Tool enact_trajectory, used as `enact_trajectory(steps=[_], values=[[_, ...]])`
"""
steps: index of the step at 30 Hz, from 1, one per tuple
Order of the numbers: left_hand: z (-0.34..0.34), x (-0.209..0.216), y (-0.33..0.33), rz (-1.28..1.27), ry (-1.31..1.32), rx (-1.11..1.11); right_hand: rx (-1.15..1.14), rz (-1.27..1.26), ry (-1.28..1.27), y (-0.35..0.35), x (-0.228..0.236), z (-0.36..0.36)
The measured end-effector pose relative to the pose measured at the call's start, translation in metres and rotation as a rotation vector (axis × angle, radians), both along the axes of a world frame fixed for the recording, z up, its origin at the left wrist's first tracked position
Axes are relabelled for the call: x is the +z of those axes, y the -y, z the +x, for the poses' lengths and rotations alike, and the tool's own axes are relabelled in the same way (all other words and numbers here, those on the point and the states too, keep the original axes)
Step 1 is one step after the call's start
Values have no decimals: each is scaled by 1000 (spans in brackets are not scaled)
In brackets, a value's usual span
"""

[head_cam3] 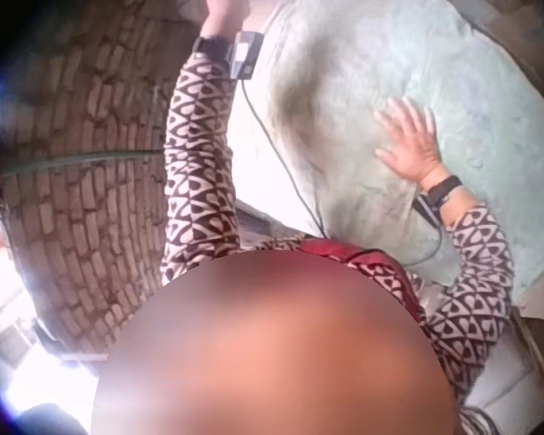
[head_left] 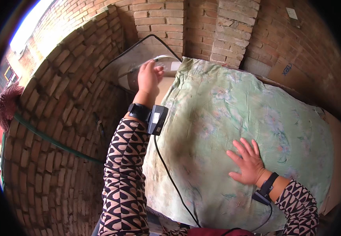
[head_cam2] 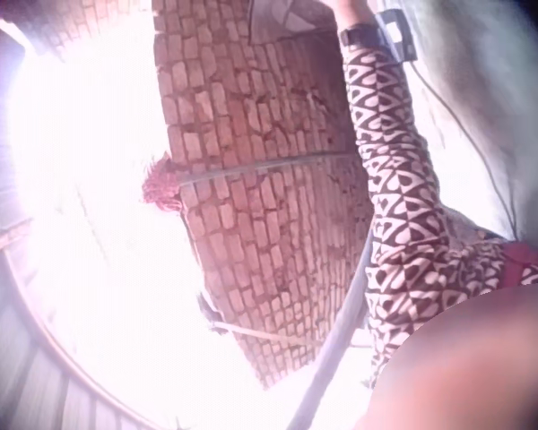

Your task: The person assembles a wire pet cage by attaching panels and securing the base. They then place a litter box filled with litter inside the cage and close the cage door.

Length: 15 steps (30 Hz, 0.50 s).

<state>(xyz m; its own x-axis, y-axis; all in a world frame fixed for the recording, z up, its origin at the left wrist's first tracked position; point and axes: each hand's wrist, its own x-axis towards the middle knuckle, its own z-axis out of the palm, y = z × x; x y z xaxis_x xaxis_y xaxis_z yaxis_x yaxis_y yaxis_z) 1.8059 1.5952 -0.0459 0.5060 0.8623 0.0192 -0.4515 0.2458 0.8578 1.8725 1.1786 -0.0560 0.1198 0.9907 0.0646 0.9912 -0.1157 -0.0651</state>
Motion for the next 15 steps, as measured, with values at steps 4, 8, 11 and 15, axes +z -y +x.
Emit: enact_trajectory(steps=[4,8,11,15], values=[[12,-1,-28,391,-221,266,3,3,1,1,2,2],[36,-6,-54,711,-503,477,14,-3,-4,1,3,3],[52,-2,-72,883,-568,583,5,-28,-16,0,3,4],[73,9,-78,966,-665,673,9,-35,-19,-1,2,7]])
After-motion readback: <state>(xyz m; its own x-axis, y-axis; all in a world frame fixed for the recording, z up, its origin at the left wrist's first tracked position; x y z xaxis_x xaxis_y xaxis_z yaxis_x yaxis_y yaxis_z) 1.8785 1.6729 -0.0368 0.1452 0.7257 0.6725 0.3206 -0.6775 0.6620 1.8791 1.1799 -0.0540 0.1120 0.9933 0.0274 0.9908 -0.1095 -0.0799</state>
